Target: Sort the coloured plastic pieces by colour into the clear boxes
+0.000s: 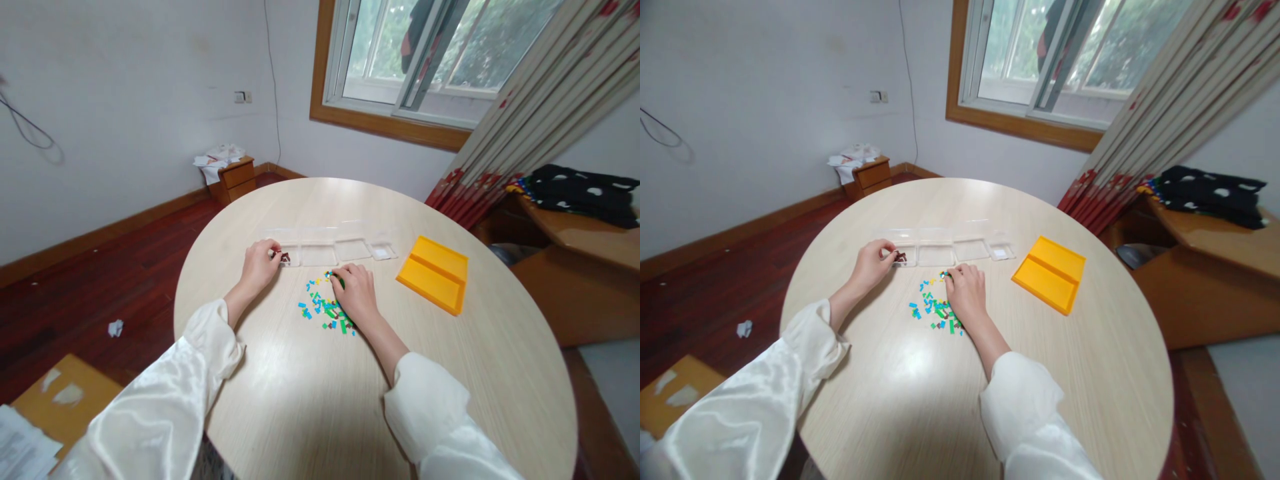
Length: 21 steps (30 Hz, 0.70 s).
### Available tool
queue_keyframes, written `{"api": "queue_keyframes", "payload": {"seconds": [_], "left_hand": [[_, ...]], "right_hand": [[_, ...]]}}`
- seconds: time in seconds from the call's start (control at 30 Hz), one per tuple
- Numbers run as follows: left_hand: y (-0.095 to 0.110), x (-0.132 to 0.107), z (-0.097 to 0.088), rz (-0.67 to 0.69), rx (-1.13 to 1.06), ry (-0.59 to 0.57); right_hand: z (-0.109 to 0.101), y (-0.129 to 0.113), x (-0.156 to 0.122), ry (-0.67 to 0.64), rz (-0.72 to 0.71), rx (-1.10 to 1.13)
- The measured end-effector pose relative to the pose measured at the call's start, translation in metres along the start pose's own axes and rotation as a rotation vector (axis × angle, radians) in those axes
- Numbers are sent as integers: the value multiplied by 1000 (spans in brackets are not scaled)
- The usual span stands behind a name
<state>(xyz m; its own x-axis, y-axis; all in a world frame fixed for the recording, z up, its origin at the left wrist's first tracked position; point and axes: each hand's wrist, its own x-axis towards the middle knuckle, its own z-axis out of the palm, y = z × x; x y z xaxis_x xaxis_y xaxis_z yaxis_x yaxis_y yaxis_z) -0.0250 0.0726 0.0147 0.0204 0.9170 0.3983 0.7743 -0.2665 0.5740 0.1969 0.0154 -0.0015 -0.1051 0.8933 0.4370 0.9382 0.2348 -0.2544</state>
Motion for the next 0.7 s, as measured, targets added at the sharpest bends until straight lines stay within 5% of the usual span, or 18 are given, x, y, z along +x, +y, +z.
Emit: {"api": "queue_keyframes", "payload": {"seconds": [0.7], "left_hand": [[5,-4,1,42,-15,-17]], "right_hand": [[4,11,-3,108,43,203]]}}
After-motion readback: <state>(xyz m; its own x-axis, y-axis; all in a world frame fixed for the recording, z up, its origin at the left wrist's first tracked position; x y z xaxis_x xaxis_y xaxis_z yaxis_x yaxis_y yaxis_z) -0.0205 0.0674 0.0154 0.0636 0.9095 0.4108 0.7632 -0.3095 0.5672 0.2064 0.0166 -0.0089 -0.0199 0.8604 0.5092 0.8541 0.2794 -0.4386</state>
